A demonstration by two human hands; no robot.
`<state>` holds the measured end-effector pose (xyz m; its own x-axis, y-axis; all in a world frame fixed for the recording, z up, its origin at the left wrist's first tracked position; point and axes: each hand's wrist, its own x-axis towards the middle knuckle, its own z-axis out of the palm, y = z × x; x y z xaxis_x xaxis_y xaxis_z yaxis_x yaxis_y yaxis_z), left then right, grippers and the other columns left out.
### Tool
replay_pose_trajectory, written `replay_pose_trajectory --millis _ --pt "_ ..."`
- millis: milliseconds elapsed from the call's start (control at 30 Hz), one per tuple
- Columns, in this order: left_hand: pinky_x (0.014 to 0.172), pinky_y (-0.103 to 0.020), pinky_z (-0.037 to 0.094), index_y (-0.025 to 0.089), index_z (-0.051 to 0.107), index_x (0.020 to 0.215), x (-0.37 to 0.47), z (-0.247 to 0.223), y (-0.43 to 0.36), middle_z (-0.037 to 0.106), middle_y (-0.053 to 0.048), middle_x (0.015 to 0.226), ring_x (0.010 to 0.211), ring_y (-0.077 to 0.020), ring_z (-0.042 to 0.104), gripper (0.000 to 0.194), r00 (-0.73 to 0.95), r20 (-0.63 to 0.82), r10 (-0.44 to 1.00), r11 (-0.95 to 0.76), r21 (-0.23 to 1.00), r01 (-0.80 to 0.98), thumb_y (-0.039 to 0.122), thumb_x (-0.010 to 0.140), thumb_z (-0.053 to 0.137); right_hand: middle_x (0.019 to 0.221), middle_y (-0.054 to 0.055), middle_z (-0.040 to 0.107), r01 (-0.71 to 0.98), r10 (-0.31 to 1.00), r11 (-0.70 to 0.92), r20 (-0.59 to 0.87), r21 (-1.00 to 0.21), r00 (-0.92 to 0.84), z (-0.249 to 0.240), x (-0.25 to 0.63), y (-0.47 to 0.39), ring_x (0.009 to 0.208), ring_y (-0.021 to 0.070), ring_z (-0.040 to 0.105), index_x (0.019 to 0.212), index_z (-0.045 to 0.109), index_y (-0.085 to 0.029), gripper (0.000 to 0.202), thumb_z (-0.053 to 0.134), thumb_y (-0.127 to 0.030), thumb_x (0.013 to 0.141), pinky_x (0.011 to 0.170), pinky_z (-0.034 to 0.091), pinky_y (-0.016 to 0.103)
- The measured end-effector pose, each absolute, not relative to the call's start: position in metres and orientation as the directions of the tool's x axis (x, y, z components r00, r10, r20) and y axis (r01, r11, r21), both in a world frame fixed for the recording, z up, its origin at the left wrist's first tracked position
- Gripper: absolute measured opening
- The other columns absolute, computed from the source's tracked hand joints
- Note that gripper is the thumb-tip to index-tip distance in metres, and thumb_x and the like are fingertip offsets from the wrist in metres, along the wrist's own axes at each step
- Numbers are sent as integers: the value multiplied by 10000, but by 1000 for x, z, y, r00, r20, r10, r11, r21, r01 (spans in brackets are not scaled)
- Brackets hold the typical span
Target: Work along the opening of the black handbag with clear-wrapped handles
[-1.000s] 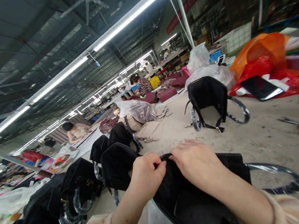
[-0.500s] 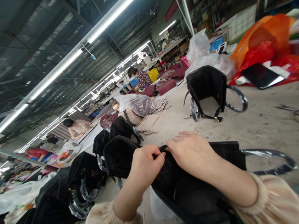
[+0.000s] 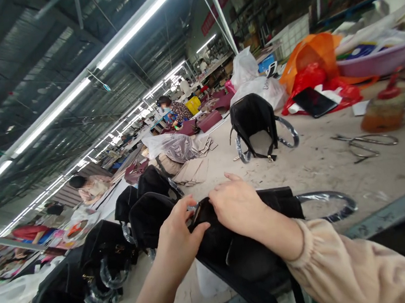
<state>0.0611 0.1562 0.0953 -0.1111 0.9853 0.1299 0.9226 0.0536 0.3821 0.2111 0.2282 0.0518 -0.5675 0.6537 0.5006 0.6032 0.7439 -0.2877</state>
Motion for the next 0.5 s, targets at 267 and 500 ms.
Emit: replay_pose_trajectory --millis 267,500 --pt "953 -366 456 210 604 872 71 99 174 607 -64 1201 1080 -209 588 168 139 189 972 -181 231 956 149 726 660 772 90 687 674 708 677 510 -294 -489 51 231 227 744 204 626 763 643 -153 214 439 -150 830 993 280 394" --pt "904 -341 467 207 665 781 83 91 177 682 -56 1058 967 -200 634 52 64 279 958 -101 119 988 242 743 671 747 97 683 664 701 684 527 -303 -481 50 230 228 730 195 623 753 641 -146 192 472 -179 838 997 287 382"
